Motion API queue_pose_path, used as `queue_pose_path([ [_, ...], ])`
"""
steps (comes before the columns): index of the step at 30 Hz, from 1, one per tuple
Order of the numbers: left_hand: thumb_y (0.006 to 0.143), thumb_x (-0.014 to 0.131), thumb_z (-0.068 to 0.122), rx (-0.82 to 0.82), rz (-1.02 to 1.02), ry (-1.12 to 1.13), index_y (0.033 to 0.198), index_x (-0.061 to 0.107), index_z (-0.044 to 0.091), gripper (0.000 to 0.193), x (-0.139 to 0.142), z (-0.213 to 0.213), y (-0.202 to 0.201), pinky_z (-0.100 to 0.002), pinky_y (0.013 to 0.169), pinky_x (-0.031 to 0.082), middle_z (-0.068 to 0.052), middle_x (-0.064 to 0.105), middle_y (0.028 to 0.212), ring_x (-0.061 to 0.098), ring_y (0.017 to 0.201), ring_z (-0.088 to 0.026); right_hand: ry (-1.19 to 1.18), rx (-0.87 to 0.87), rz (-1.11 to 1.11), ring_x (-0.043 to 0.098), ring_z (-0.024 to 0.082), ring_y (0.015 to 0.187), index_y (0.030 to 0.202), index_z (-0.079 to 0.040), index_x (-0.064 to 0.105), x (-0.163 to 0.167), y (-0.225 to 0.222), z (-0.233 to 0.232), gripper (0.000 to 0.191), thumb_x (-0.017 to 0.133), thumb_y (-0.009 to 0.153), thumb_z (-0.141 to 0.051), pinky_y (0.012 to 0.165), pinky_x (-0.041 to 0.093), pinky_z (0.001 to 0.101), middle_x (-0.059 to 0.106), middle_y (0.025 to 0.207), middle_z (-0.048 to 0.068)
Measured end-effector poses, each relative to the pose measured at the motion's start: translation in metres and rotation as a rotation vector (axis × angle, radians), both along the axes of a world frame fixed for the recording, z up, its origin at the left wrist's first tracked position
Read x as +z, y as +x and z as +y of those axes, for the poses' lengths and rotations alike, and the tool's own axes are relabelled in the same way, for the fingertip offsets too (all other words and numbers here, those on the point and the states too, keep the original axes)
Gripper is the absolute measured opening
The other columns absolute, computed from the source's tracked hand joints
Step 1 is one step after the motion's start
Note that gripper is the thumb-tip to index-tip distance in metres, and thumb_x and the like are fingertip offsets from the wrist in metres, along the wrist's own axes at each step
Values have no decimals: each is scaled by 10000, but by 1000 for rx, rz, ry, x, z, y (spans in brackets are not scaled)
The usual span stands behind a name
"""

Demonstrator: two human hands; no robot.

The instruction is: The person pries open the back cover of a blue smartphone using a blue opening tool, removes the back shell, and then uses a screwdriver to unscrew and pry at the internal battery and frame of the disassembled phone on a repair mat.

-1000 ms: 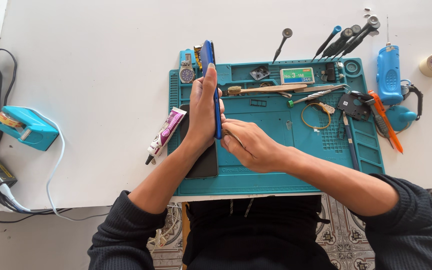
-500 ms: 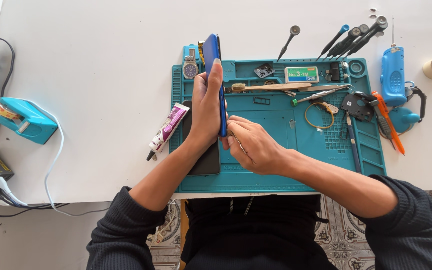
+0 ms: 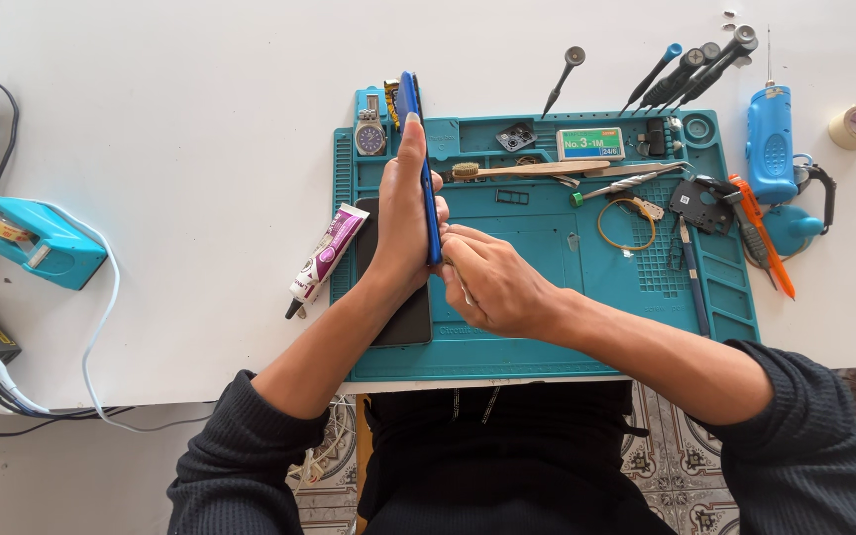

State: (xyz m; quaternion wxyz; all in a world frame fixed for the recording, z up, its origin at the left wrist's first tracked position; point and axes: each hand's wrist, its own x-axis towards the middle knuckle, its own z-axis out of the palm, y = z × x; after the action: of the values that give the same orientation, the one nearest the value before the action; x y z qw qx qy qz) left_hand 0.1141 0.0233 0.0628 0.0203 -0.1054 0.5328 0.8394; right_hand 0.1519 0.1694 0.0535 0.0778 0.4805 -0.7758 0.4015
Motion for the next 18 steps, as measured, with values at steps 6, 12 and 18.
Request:
queue_pose_path([
  [6,859,570,756,-2,-4,55,930,420,128,650,-6,9,2,-157,378,374,14,389,741,396,495,-8,-29,24,-35,511,305,746,865,5,472,1,0,8,108,492,972,4,712,462,448,484,795,142],
  [12,862,582,740,21,-78,173,983,447,122,643,-18,19,9,-136,416,389,33,389,735,388,501,0,-13,13,-26,511,319,720,848,9,445,-2,4,16,127,507,957,15,694,474,447,482,770,153],
  [18,854,589,741,8,-91,199,993,449,120,651,-19,30,15,-131,426,411,36,401,714,417,490,-8,-13,24,132,532,324,755,863,-2,427,2,11,27,166,557,959,37,745,514,441,480,791,141],
])
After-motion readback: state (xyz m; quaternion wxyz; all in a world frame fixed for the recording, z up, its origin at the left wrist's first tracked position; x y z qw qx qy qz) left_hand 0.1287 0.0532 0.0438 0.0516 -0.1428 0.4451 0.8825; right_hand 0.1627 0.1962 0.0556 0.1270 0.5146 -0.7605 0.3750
